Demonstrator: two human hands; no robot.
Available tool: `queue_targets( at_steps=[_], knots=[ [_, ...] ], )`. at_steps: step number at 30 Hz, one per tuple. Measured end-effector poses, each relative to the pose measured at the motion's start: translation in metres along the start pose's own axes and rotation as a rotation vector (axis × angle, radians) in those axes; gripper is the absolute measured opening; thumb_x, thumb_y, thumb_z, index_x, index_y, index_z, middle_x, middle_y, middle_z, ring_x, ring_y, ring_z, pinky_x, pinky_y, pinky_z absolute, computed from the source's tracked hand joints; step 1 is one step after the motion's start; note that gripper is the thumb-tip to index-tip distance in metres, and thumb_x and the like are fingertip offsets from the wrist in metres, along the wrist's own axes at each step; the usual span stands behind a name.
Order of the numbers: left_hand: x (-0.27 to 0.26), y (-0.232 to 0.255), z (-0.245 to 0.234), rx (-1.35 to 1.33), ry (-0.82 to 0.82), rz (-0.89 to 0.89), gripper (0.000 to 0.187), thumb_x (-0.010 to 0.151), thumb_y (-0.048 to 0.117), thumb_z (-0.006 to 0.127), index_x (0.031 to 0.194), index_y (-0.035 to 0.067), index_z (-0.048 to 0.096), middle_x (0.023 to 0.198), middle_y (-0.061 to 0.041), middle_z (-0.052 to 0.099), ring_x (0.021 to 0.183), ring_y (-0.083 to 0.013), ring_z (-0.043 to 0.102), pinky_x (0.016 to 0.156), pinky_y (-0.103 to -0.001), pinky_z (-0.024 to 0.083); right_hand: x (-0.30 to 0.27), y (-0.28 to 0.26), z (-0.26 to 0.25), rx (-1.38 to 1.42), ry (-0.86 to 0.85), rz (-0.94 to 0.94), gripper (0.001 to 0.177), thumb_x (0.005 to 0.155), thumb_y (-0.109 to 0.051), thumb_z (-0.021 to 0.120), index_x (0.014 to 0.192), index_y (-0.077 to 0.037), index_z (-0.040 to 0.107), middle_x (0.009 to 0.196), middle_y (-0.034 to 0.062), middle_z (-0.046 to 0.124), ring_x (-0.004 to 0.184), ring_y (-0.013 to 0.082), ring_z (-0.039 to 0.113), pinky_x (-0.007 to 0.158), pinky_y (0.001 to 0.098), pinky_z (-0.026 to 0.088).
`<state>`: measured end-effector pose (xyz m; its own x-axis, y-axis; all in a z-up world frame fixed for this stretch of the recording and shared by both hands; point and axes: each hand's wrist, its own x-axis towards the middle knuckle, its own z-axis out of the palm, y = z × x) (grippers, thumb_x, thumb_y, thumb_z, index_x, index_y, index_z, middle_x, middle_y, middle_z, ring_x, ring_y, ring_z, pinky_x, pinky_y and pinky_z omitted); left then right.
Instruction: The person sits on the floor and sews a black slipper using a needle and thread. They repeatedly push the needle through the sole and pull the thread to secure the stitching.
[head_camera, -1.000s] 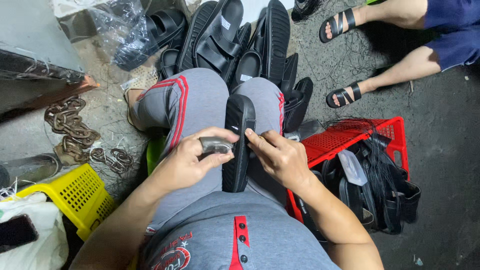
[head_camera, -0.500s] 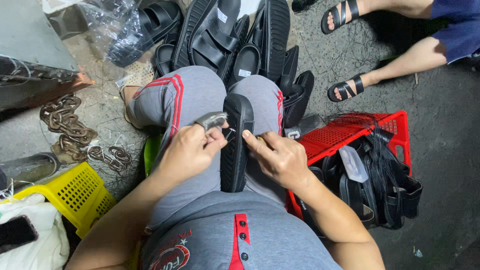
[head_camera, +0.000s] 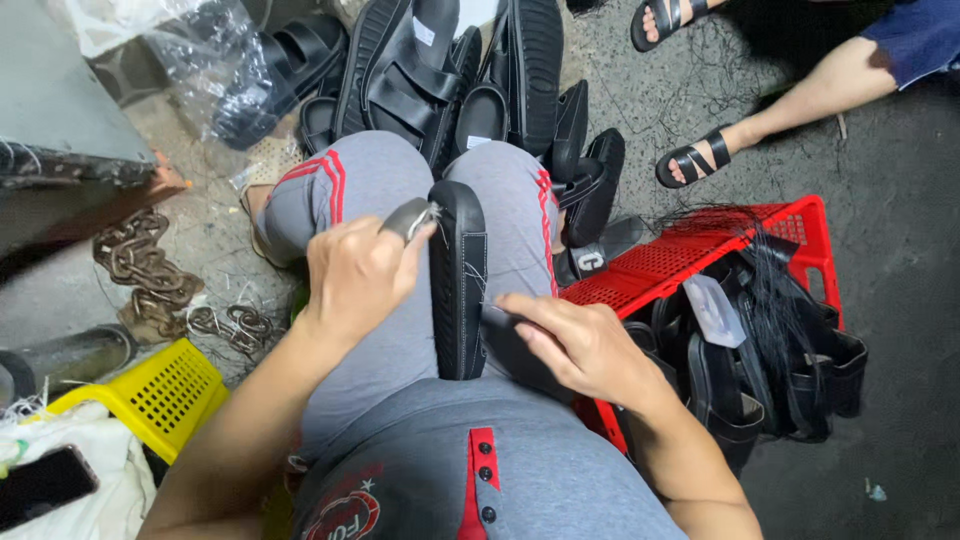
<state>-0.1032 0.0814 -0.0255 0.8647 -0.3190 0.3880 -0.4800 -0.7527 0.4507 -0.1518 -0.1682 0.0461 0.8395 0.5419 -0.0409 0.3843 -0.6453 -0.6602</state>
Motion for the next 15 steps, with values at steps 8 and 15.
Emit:
queue_targets(
  at_steps=[8, 15],
  knots=[
    [-0.022, 0.023, 0.021, -0.343, -0.031, 0.2, 0.035, 0.078, 0.021, 0.066, 0.049, 0.012, 0.047, 0.051, -0.003, 0.047, 0.051, -0.0241, 0.054, 0.047, -0.033, 0.044, -0.008, 0.015, 0.02, 0.166, 0.064, 0.258, 0.03, 0.093, -0.027, 0.051, 0.119, -0.018, 0.063, 0.089, 0.0113, 0.072, 0.082, 0.0335, 0.07, 0.066, 0.0436, 0.057],
    [-0.036, 0.018, 0.012, -0.283, -0.048, 0.277, 0.032, 0.078, 0.022, 0.061, 0.051, 0.015, 0.045, 0.057, 0.0, 0.044, 0.055, -0.0203, 0.05, 0.051, -0.031, 0.042, -0.008, 0.014, 0.045, -0.025, 0.05, 0.238, 0.027, 0.094, -0.034, 0.051, 0.115, -0.022, 0.063, 0.09, 0.0045, 0.072, 0.082, 0.0276, 0.071, 0.067, 0.039, 0.057]
  ],
)
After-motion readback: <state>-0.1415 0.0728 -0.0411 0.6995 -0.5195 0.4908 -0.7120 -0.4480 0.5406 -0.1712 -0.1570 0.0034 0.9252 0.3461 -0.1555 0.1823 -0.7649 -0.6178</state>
